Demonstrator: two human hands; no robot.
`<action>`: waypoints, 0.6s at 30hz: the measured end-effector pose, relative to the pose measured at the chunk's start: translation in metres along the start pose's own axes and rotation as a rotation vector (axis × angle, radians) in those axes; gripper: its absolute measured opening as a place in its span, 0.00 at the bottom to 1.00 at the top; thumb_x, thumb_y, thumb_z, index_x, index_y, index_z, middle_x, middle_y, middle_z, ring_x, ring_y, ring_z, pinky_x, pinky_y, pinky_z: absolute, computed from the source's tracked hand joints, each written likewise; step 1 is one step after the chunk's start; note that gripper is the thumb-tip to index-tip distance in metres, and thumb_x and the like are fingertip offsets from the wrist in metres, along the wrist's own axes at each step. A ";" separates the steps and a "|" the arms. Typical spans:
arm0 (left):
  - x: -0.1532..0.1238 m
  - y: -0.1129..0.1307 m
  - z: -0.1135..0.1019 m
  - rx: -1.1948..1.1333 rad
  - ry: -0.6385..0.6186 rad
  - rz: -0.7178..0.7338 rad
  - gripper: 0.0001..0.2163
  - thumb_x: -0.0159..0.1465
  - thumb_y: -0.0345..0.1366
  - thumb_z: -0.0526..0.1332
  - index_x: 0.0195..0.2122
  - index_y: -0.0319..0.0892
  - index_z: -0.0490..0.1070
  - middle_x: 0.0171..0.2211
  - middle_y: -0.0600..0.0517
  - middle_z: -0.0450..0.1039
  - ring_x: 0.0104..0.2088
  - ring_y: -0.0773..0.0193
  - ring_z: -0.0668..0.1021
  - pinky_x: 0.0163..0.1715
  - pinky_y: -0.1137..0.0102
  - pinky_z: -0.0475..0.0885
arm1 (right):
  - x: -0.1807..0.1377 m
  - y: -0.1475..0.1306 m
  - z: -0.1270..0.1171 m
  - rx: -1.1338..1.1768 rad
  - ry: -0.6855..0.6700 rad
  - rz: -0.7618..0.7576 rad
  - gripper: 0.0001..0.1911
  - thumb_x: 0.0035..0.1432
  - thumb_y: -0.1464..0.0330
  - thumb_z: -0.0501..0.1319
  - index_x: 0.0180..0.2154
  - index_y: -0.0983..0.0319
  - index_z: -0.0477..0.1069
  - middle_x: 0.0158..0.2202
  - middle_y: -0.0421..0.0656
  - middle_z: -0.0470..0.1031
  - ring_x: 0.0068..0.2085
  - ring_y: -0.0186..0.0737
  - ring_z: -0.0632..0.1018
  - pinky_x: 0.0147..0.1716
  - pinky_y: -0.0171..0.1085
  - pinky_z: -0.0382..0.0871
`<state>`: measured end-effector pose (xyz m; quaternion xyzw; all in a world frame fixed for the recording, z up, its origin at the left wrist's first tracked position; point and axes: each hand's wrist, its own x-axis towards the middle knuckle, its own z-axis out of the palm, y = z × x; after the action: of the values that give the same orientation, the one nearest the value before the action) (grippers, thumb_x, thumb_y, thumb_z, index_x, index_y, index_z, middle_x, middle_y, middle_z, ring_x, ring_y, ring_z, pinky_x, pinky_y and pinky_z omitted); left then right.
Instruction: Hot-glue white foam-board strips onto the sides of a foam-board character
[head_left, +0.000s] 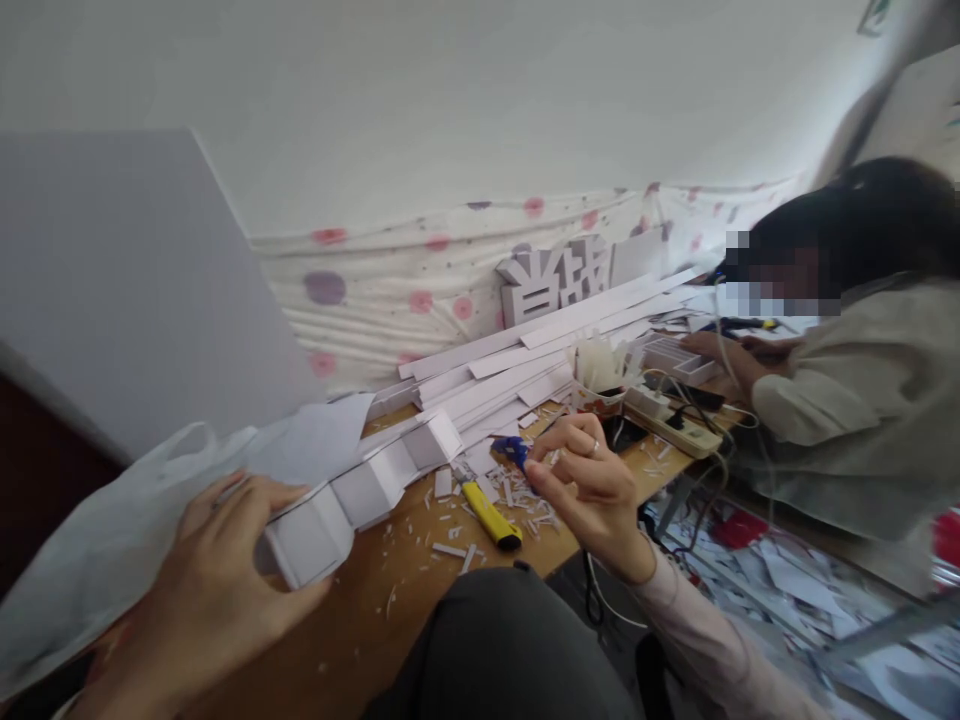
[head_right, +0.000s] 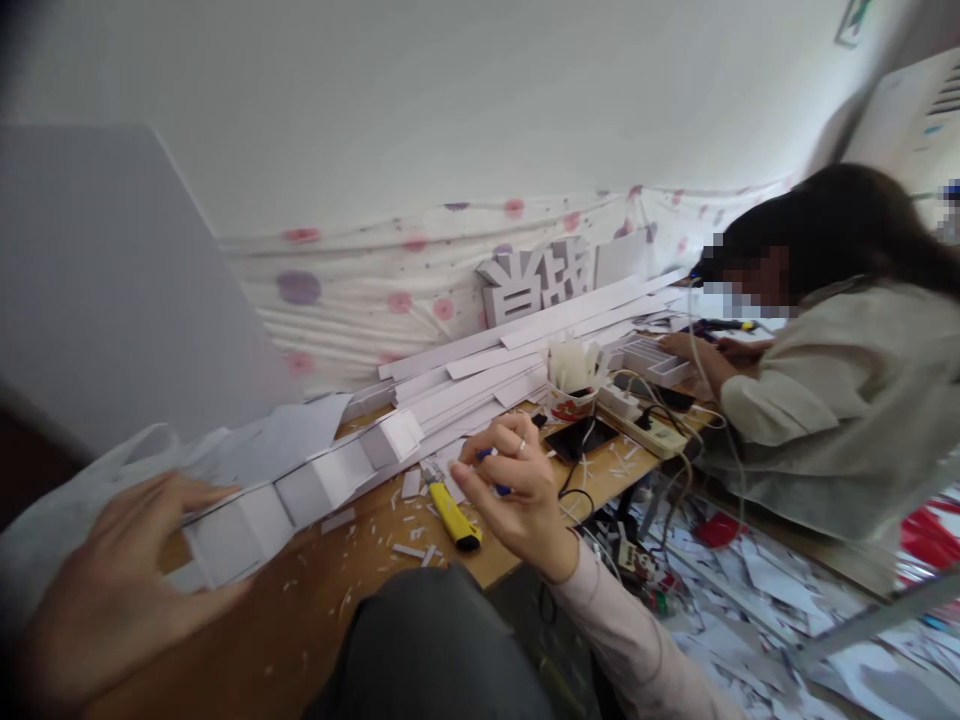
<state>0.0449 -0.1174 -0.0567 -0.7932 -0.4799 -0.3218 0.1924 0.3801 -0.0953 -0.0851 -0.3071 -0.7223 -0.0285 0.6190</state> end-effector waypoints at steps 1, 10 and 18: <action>0.002 0.003 -0.003 0.042 -0.024 0.022 0.16 0.53 0.37 0.67 0.42 0.49 0.66 0.36 0.55 0.73 0.41 0.49 0.77 0.43 0.54 0.74 | 0.000 0.002 -0.002 0.034 -0.056 -0.008 0.18 0.65 0.72 0.60 0.21 0.59 0.67 0.27 0.40 0.77 0.35 0.41 0.72 0.42 0.45 0.64; -0.004 0.005 -0.004 0.031 -0.042 0.017 0.20 0.52 0.35 0.64 0.47 0.47 0.65 0.40 0.50 0.76 0.45 0.48 0.80 0.53 0.45 0.74 | -0.008 0.009 0.012 0.218 -0.320 0.018 0.09 0.66 0.74 0.60 0.41 0.58 0.78 0.41 0.42 0.84 0.42 0.38 0.83 0.43 0.35 0.75; -0.007 0.014 -0.007 0.037 -0.043 0.129 0.20 0.55 0.33 0.61 0.50 0.44 0.65 0.43 0.48 0.78 0.45 0.53 0.83 0.43 0.58 0.82 | 0.006 -0.017 0.049 0.216 -0.376 -0.029 0.33 0.64 0.70 0.63 0.66 0.57 0.55 0.58 0.48 0.75 0.59 0.44 0.75 0.58 0.44 0.72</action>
<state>0.0527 -0.1321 -0.0566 -0.8256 -0.4377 -0.2825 0.2168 0.3288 -0.0857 -0.0850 -0.2284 -0.8284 0.0981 0.5020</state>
